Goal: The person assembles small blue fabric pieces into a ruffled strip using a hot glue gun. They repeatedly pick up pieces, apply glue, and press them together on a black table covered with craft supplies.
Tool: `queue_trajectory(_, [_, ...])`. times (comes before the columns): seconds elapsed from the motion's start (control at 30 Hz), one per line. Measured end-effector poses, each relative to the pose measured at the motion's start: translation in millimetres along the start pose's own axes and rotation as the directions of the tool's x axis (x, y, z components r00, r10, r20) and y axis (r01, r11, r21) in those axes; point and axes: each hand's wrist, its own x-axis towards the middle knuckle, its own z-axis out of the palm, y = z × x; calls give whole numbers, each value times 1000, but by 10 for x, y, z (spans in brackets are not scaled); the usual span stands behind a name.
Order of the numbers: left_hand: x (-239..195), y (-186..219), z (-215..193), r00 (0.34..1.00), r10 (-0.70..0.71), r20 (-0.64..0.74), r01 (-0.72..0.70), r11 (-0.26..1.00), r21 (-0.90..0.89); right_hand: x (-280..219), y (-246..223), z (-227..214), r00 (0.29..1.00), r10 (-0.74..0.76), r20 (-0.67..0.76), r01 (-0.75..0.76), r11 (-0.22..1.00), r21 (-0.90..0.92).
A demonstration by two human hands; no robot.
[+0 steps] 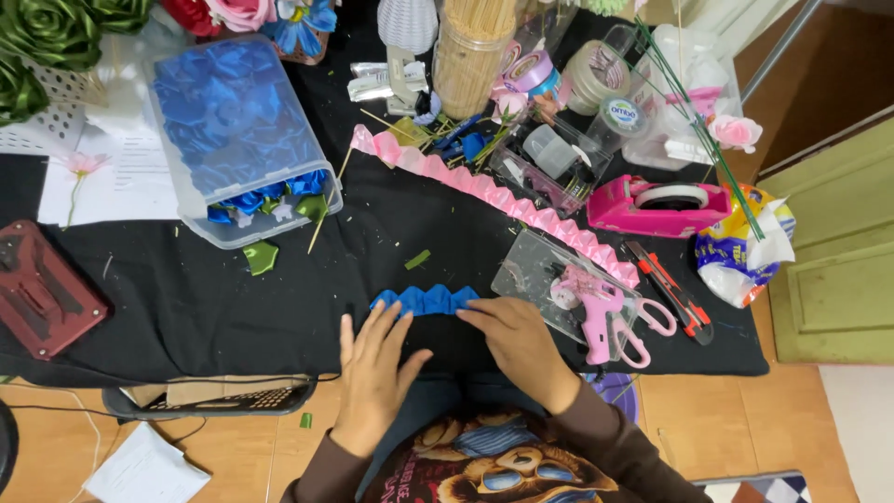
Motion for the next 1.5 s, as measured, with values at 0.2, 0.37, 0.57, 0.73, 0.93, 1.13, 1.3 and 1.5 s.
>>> queue_trajectory(0.2, [152, -26, -278, 918, -80, -389, -39, 956, -290, -61, -40, -271, 916, 303, -262, -211, 921, 326])
queue_trajectory(0.37, [390, -281, -276, 883, -154, -444, -10, 938, -346, -162, 30, -508, 884, 368, -287, -271, 905, 327])
queue_trajectory(0.57, [705, -595, -393, 860, -193, -473, 10, 932, -362, -353, 170, -546, 809, 434, -398, -313, 889, 333])
queue_trajectory(0.73, [989, -947, -521, 844, -113, -524, 20, 984, -179, -413, 184, -489, 770, 449, -454, -314, 885, 343])
queue_trajectory(0.93, [1269, -1312, -413, 871, -90, -483, 19, 989, -149, -335, 20, -479, 714, 556, -425, -420, 826, 376])
queue_trajectory(1.13, [1357, -1436, -357, 893, -124, -432, 72, 988, -134, -294, -13, -563, 767, 535, -353, -435, 839, 326])
queue_trajectory(1.3, [1277, -887, -502, 918, -155, -364, 31, 945, -325, -250, -19, -513, 735, 633, -243, -523, 758, 391])
queue_trajectory(1.5, [755, 617, -417, 966, -60, 250, 251, 444, -860, -59, -50, -235, 840, 524, -142, -367, 741, 562])
